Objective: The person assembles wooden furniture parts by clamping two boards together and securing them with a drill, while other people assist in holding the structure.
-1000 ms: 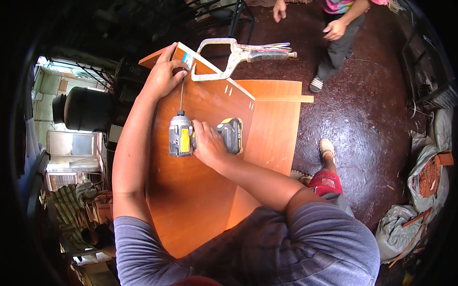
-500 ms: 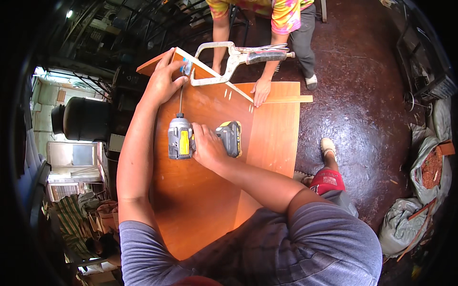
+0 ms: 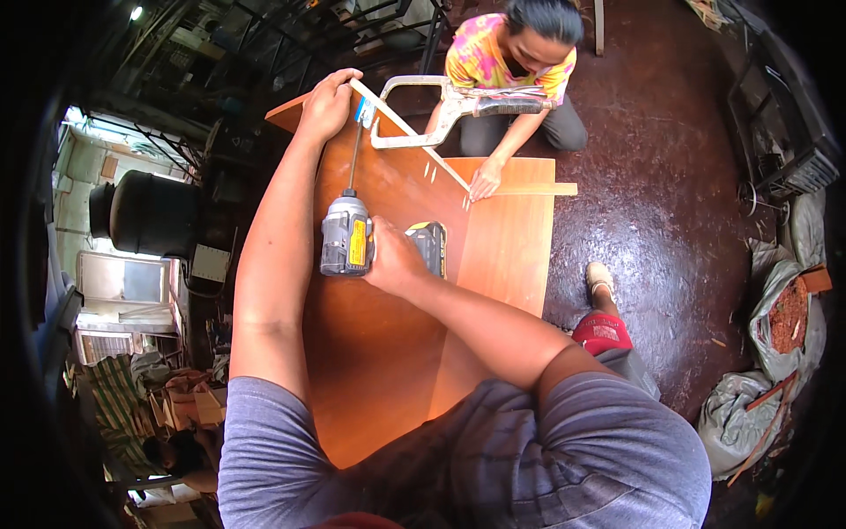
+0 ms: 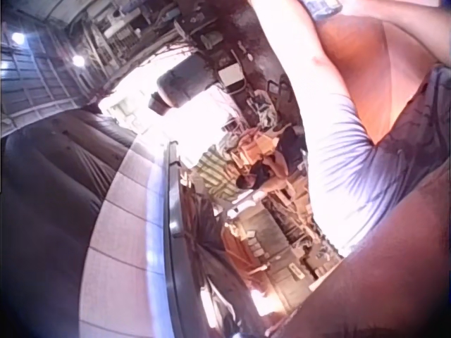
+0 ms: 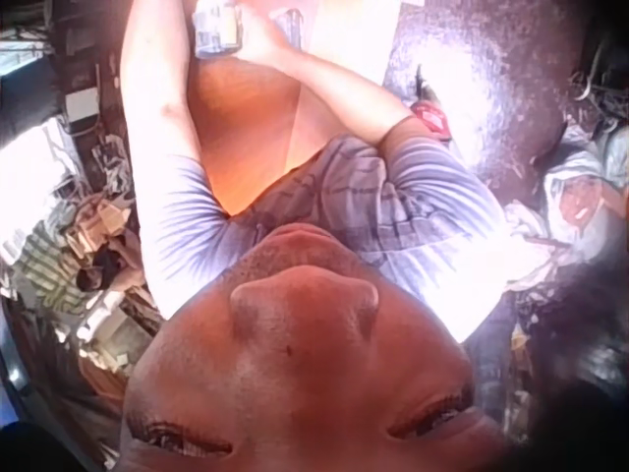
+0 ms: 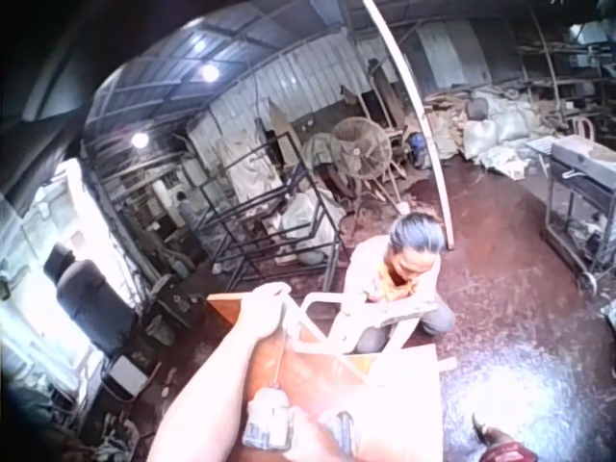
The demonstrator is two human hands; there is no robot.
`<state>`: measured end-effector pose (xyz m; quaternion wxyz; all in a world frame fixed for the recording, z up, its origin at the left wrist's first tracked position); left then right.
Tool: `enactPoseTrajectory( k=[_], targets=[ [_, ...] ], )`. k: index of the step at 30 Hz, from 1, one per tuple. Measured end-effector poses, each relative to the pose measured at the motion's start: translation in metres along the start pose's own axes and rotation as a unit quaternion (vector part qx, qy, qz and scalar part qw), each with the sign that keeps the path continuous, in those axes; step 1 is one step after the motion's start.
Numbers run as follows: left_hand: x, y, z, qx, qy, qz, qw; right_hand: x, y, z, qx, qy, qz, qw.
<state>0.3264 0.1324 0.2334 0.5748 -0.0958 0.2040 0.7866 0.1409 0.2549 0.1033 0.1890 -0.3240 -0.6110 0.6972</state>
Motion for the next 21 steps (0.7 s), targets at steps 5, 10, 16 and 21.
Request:
enactPoseTrajectory(
  k=[5, 10, 16, 21],
  targets=[
    [0.008, -0.001, 0.006, 0.014, 0.008, 0.02, 1.0, 0.002, -0.008, 0.003, -0.02, -0.025, 0.013, 0.999],
    [0.008, -0.003, 0.008, 0.003, 0.018, 0.025, 1.0, 0.003, -0.012, 0.007, 0.031, -0.047, -0.056, 0.997],
    [0.006, 0.006, 0.01, -0.01, 0.005, 0.037, 0.999, -0.004, 0.001, 0.0, 0.004, -0.042, 0.019, 0.999],
    [0.01, 0.004, 0.01, -0.007, 0.002, 0.04, 0.999, -0.001, 0.0, 0.003, 0.018, -0.051, -0.03, 0.998]
  ],
)
Point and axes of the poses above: each hand's wrist, its own x-axis away from the middle knuckle, its own z-axis out of the back of the hand, y = z × x, the point moved 5 cm from there along -x, towards the middle knuckle, and after that the axes turned 3 degrees about y, right-handed, at the moved point
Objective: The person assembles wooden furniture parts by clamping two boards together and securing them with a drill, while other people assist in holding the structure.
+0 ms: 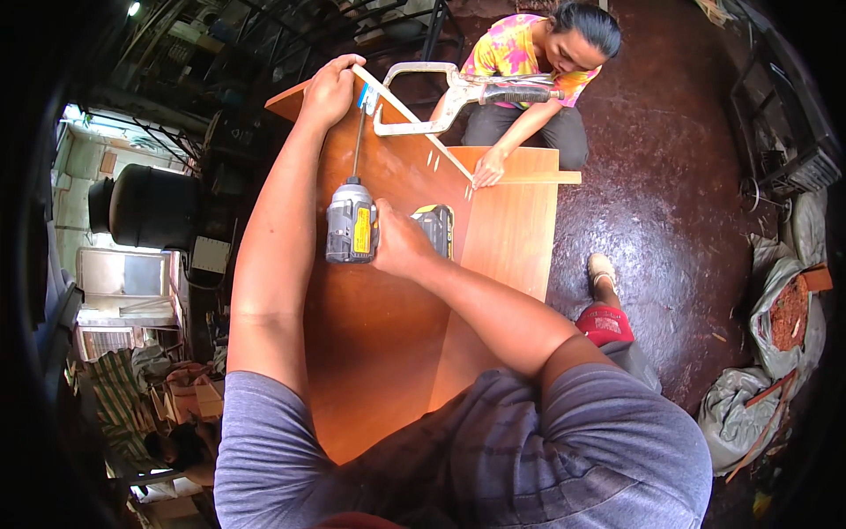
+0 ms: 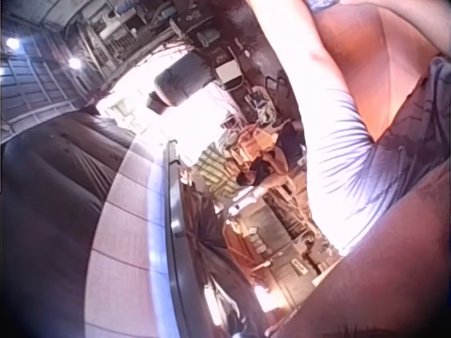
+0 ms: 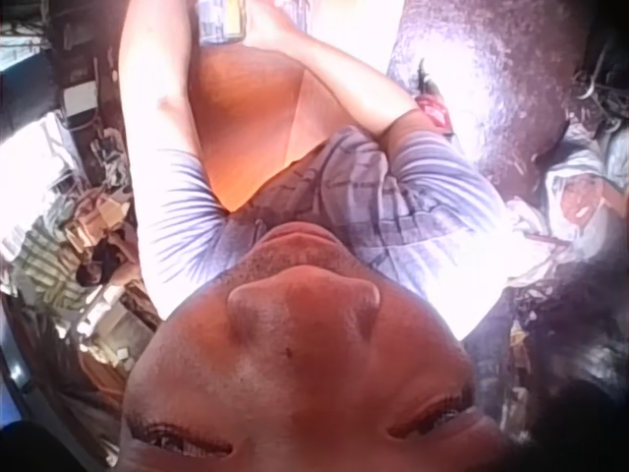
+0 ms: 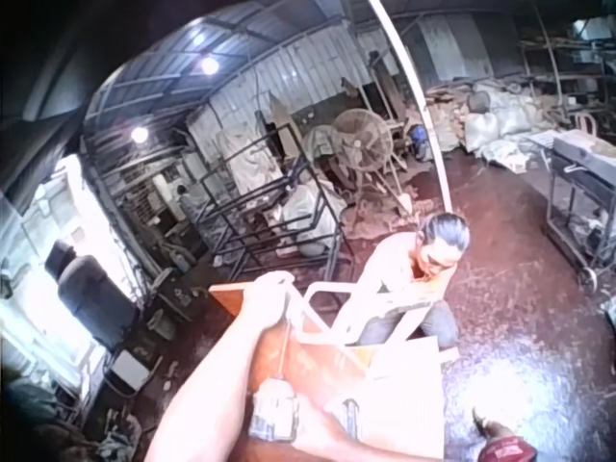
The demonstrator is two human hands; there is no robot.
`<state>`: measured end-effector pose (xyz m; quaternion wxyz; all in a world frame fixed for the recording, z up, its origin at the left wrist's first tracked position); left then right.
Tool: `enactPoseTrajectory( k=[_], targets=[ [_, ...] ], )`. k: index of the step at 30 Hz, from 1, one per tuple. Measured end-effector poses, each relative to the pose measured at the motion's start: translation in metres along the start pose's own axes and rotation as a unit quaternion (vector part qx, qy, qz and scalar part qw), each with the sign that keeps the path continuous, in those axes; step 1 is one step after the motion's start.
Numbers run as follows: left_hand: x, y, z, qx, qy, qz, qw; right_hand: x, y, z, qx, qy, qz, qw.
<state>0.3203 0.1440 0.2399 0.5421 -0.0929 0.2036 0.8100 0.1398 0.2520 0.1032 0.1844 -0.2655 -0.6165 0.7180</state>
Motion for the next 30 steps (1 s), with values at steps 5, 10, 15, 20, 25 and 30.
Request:
enactPoseTrajectory(
  k=[5, 10, 15, 20, 25, 30],
  targets=[
    [-0.001, 0.003, 0.0, 0.001, 0.002, -0.008, 1.0, 0.002, -0.012, 0.008, -0.03, 0.002, 0.038, 0.999],
    [-0.001, 0.004, 0.0, 0.003, 0.004, -0.006, 1.0, -0.004, -0.006, 0.013, -0.013, -0.005, 0.018, 1.0],
    [-0.001, -0.01, 0.001, 0.001, 0.013, -0.006, 1.0, -0.006, -0.011, 0.015, 0.023, -0.022, -0.013, 0.999],
    [-0.005, -0.006, -0.003, 0.001, 0.014, -0.013, 1.0, -0.008, -0.005, 0.017, 0.046, -0.025, -0.059, 0.997],
    [-0.003, 0.0, -0.002, 0.003, 0.018, -0.028, 0.999, -0.006, -0.006, 0.017, 0.004, -0.007, -0.013, 1.0],
    [-0.003, 0.001, -0.002, -0.003, 0.018, -0.026, 1.0, -0.009, -0.003, 0.016, 0.016, -0.002, -0.008, 1.0]
  ],
)
Point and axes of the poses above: each hand's wrist, its own x-axis away from the middle knuckle, its own z-axis out of the back of the hand, y = z × x, the point moved 5 cm from there along -x, towards the middle knuckle, and after that the axes turned 3 degrees about y, right-handed, at the moved point
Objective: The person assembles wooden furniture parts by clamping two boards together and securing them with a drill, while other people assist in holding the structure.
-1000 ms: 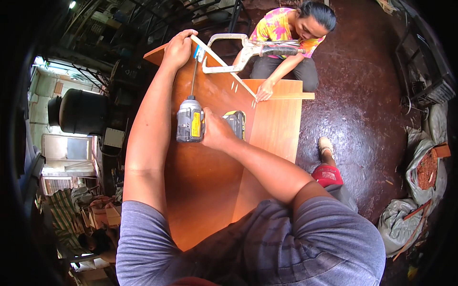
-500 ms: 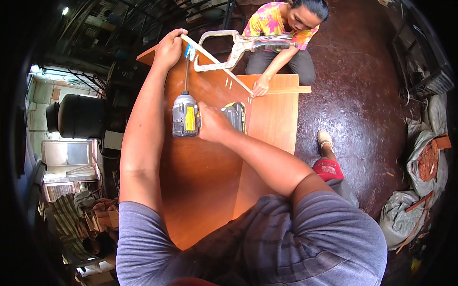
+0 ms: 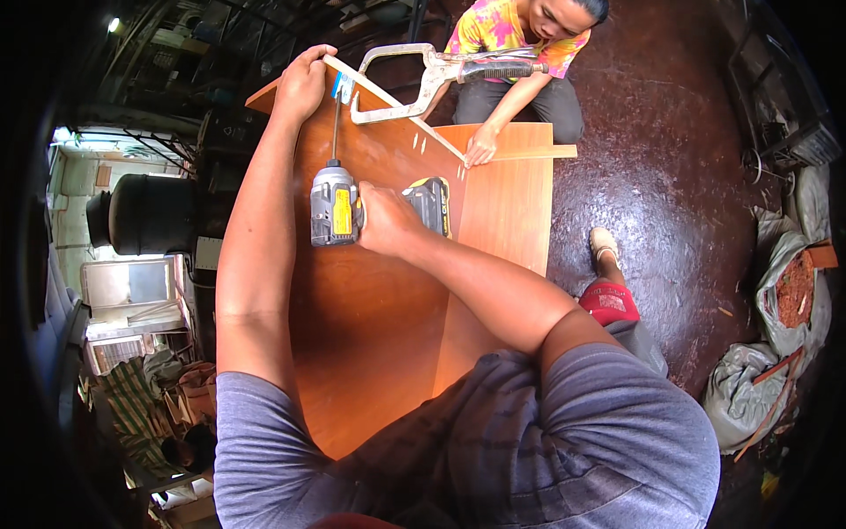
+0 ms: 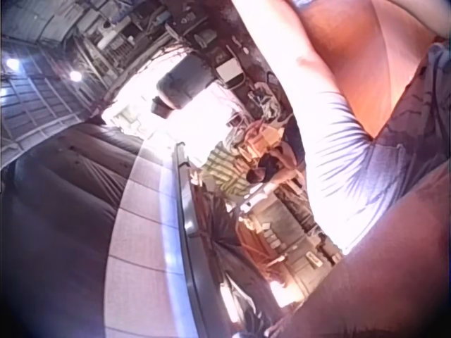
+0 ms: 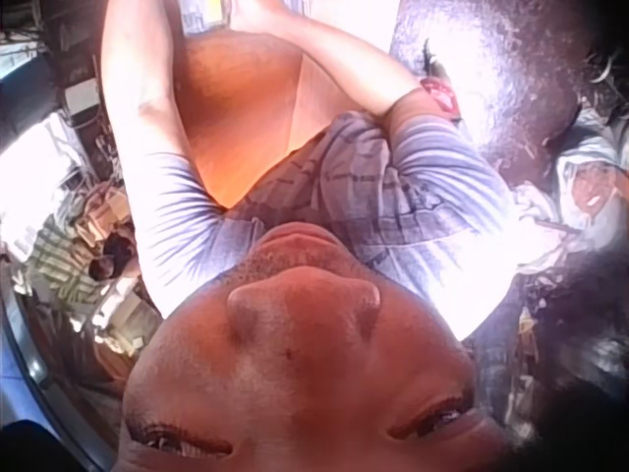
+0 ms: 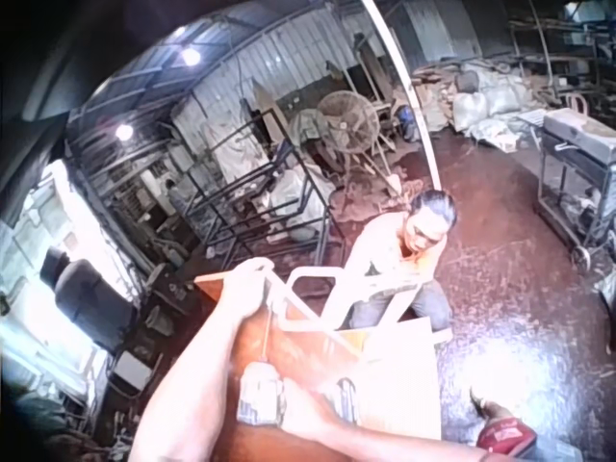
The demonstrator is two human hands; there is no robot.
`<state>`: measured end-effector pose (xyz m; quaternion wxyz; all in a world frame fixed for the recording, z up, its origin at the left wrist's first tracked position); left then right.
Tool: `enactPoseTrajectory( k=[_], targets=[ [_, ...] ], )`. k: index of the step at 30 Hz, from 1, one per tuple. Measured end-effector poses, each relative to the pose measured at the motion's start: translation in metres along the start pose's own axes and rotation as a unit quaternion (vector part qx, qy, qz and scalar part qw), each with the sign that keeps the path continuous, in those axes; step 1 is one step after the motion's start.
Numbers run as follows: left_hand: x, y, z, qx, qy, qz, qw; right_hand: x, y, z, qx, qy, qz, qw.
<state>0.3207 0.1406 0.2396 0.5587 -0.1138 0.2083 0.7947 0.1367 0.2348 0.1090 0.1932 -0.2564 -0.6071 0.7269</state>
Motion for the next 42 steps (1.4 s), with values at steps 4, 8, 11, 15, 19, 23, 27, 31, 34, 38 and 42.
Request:
enactPoseTrajectory(
  k=[4, 8, 11, 15, 19, 23, 27, 31, 34, 38, 42],
  targets=[
    [-0.002, -0.007, -0.001, -0.002, -0.01, 0.023, 1.0, -0.002, -0.001, 0.003, 0.022, 0.002, 0.009, 1.0],
    [-0.001, -0.01, -0.001, 0.002, -0.014, 0.016, 1.0, -0.002, -0.003, 0.005, 0.04, -0.013, -0.013, 0.999],
    [-0.001, -0.004, -0.001, 0.006, -0.012, 0.008, 1.0, -0.002, 0.001, 0.003, 0.051, -0.018, -0.016, 0.998],
    [0.001, -0.002, 0.001, 0.002, 0.001, 0.006, 1.0, -0.002, -0.001, 0.002, 0.014, -0.004, -0.002, 1.0],
    [-0.002, -0.001, 0.0, 0.008, 0.006, 0.004, 1.0, -0.002, -0.005, 0.01, 0.051, -0.017, -0.029, 0.998],
    [0.004, -0.004, 0.005, 0.019, 0.009, -0.006, 1.0, 0.001, -0.001, 0.002, 0.038, 0.021, 0.023, 0.999],
    [0.009, 0.0, 0.01, -0.021, 0.015, 0.003, 1.0, 0.004, -0.002, -0.003, 0.021, 0.015, 0.041, 0.999],
    [-0.003, 0.031, 0.0, -0.19, -0.017, -0.046, 0.981, 0.013, 0.006, 0.007, -0.006, -0.007, 0.028, 1.0],
    [-0.026, 0.036, -0.012, -0.254, -0.199, 0.001, 0.946, 0.046, 0.006, 0.017, -0.048, -0.08, 0.071, 0.993],
    [-0.049, 0.032, -0.024, -0.302, -0.324, -0.002, 0.897, 0.083, 0.026, 0.043, -0.005, -0.194, 0.132, 0.972],
    [-0.032, 0.026, -0.011, -0.295, -0.206, -0.041, 0.932, 0.099, 0.055, 0.062, -0.034, -0.39, 0.133, 0.911]
  ],
)
Point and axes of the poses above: each hand's wrist, its own x-axis away from the middle knuckle, its own z-axis out of the back of the hand, y = z × x, the point moved 5 cm from there along -x, towards the middle knuckle, and after that the axes turned 3 degrees about y, right-handed, at the moved point
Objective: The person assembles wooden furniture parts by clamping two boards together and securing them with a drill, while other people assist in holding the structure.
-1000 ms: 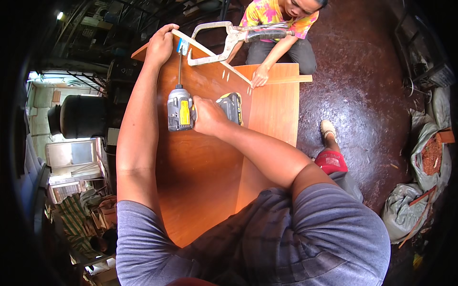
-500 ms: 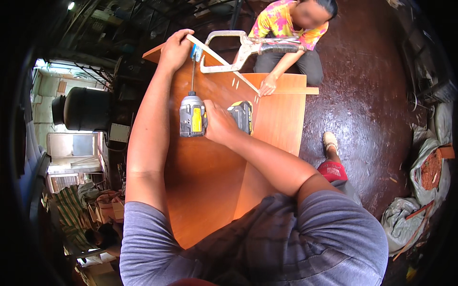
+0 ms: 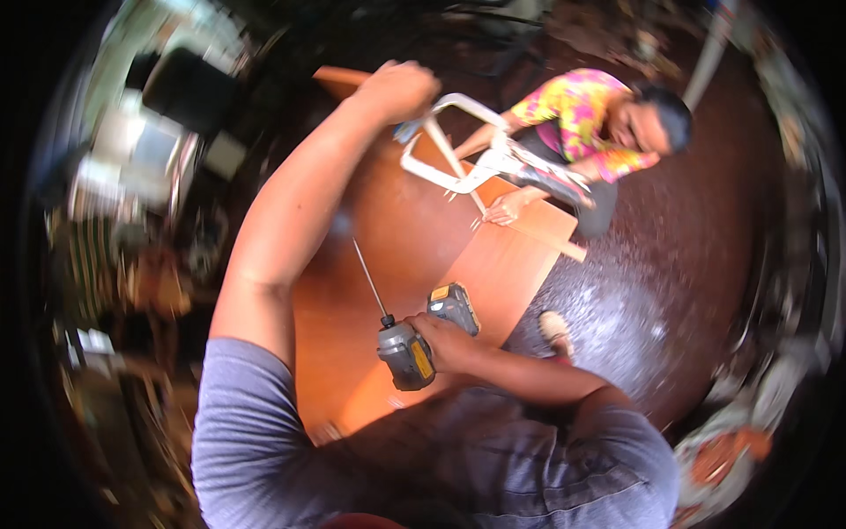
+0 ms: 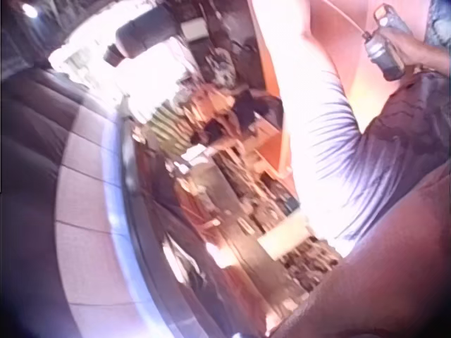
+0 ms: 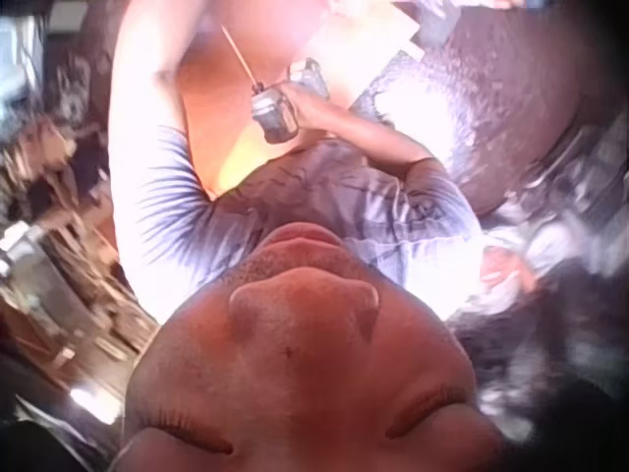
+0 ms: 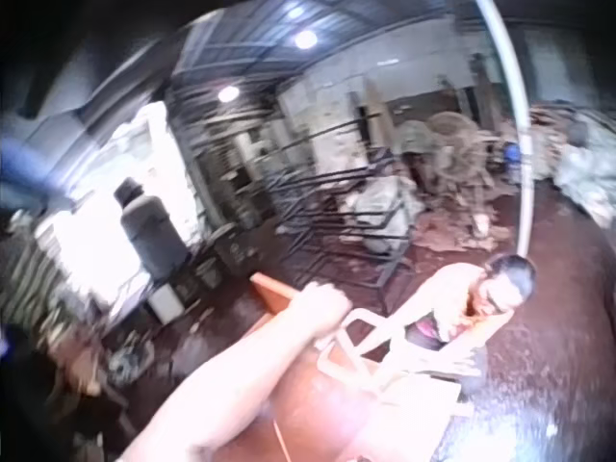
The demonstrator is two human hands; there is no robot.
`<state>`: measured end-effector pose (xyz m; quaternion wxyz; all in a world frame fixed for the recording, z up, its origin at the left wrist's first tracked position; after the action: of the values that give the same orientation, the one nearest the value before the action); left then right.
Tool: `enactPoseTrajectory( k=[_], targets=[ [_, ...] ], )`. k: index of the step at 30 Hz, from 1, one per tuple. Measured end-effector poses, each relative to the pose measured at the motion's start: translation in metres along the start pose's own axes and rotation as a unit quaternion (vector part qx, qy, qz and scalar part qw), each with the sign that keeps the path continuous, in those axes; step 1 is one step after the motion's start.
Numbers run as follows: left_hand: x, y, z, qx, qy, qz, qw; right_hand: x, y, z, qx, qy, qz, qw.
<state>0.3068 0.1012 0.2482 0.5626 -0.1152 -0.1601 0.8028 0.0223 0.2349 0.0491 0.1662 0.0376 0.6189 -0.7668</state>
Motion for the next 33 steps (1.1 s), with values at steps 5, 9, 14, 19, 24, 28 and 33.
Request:
enactPoseTrajectory(
  k=[5, 9, 14, 19, 24, 28, 33],
  targets=[
    [0.112, 0.068, 0.044, 0.309, 0.346, -0.014, 0.886, 0.043, 0.063, 0.005, -0.23, -0.239, -0.144, 0.932],
    [0.292, 0.166, 0.003, 0.334, 0.323, 0.316, 0.827, 0.046, 0.091, -0.007, -0.182, -0.387, -0.124, 0.895],
    [0.449, 0.36, -0.147, 0.451, 0.398, 0.767, 0.224, 0.065, 0.128, -0.089, -0.157, -0.493, -0.003, 0.856],
    [0.498, 0.393, -0.213, 0.544, 0.511, 0.654, -0.126, 0.073, 0.112, -0.202, -0.006, -0.558, 0.036, 0.829],
    [0.594, 0.409, -0.263, 0.446, 0.538, 0.697, -0.16, 0.081, 0.097, -0.268, -0.021, -0.581, -0.178, 0.794],
    [0.675, 0.411, -0.283, 0.443, 0.462, 0.764, -0.08, 0.112, 0.177, -0.283, 0.027, -0.649, -0.123, 0.75],
    [0.765, 0.384, -0.32, 0.511, 0.371, 0.775, 0.021, 0.095, 0.216, -0.156, 0.172, -0.571, -0.215, 0.773]
  ],
)
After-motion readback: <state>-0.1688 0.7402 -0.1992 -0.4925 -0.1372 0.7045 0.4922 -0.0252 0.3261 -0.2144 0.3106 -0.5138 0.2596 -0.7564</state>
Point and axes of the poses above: each hand's wrist, its own x-axis away from the middle knuckle, its own z-axis out of the back of the hand, y = z × x, the point moved 5 cm from there along -x, towards the middle knuckle, and after that the axes turned 3 degrees about y, right-handed, at the moved point
